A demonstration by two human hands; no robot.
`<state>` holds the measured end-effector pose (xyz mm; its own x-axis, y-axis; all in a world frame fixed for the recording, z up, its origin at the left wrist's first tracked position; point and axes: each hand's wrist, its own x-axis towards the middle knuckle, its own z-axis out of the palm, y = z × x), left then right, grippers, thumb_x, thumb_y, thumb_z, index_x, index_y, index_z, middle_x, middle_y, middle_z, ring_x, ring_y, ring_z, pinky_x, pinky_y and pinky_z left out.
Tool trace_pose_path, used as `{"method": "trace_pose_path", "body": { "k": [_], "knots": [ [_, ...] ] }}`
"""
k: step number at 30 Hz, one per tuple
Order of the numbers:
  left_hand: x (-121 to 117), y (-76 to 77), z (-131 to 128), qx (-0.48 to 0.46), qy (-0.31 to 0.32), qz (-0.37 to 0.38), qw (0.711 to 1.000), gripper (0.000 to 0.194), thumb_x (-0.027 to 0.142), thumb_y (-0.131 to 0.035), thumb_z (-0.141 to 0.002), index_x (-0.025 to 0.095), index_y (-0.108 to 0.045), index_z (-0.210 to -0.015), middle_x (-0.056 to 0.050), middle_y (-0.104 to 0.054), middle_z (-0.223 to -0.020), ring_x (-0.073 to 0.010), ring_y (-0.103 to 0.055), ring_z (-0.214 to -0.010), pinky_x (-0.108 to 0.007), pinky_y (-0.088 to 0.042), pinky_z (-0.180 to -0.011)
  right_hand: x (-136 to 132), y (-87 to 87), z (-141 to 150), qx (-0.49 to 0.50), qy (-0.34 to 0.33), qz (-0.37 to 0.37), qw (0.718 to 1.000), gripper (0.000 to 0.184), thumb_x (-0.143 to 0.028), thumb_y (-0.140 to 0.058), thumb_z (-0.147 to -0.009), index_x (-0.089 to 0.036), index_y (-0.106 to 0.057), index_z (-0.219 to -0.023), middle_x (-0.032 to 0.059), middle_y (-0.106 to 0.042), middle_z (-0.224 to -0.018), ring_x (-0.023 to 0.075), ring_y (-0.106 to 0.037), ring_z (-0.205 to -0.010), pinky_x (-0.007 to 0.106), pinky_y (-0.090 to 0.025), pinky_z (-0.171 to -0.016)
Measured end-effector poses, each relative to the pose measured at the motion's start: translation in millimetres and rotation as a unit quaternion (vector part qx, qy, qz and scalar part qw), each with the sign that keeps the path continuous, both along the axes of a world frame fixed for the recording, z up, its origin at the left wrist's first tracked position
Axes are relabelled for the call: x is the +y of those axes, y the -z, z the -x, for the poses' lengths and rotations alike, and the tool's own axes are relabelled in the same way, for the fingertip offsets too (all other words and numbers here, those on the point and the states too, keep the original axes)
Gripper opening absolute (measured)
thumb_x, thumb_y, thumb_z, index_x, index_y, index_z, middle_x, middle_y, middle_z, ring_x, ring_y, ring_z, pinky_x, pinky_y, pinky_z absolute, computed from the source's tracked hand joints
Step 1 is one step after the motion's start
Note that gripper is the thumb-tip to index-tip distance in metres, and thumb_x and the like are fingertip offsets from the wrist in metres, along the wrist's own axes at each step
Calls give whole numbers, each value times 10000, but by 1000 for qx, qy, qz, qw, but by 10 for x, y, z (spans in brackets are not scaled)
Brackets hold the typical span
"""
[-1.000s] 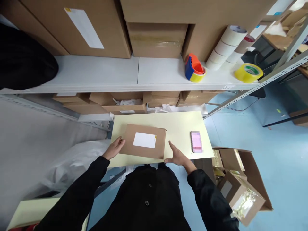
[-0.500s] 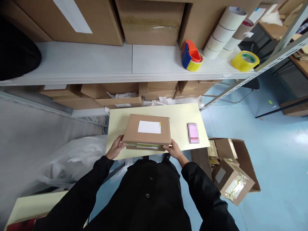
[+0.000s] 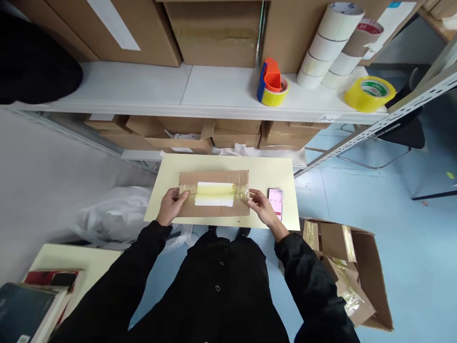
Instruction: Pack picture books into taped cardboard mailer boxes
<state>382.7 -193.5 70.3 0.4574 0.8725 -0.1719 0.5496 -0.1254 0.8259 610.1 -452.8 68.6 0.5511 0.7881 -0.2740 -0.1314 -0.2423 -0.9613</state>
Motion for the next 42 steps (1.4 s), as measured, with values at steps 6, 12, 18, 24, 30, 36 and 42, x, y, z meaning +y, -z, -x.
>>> {"method": "trace_pose_path", "body": {
  "k": [6,12,18,24,30,36,42],
  "knots": [
    [-111,188,28,-59,28,110,992,521,542,-651,-725,139,-621,-1055,-117,-678,-1101,-252,-625,-1028,-376,-463,-921,-65,272,-5,38,-62,6,997,803,-520,-703,-717,-284,-374,-1411,118,-406,-1443,249,-530,-1132,457,-429,-998],
    [-41,264,224,-69,156,204,964,884,451,-721,-692,186,-343,-1447,-134,-396,-1477,-302,-413,-1323,-403,-396,-1042,-40,458,88,-25,-123,18,992,1173,-426,-807,-604,-318,-70,-1510,128,-230,-1522,289,-400,-1283,459,-449,-983],
    [109,336,447,-32,253,206,945,1327,342,-854,-499,224,-9,-1515,-189,-175,-1558,-350,-304,-1385,-453,-403,-1029,-67,608,168,-63,-105,76,990,1183,-324,-768,-641,-320,41,-1505,171,-300,-1492,299,-502,-1194,462,-513,-844],
    [169,403,471,4,274,119,954,999,377,-825,-521,162,-408,-1403,-166,-587,-1280,-326,-584,-1144,-472,-463,-970,-21,581,326,-164,-75,125,976,1133,-214,-746,-611,-223,-66,-1517,172,-538,-1292,256,-627,-942,409,-522,-787],
    [212,494,437,-12,277,103,955,806,419,-749,-605,148,-485,-1317,-114,-690,-1062,-290,-670,-924,-475,-521,-877,103,513,489,-225,3,185,957,997,-148,-696,-643,-211,-179,-1493,87,-688,-983,264,-651,-869,388,-493,-780],
    [307,456,385,-3,311,99,945,635,413,-750,-599,182,-582,-1166,-100,-681,-1046,-322,-653,-926,-457,-535,-862,130,370,488,-218,-5,220,951,994,-200,-790,-574,-203,-314,-1446,82,-703,-920,283,-652,-853,351,-489,-719],
    [469,258,348,-29,307,130,942,706,527,-710,-635,176,-512,-1214,-132,-580,-1195,-330,-572,-1111,-443,-532,-878,136,138,700,-214,35,175,960,925,-173,-762,-611,-239,-350,-1437,59,-701,-942,254,-651,-828,341,-497,-728]
  ]
}}
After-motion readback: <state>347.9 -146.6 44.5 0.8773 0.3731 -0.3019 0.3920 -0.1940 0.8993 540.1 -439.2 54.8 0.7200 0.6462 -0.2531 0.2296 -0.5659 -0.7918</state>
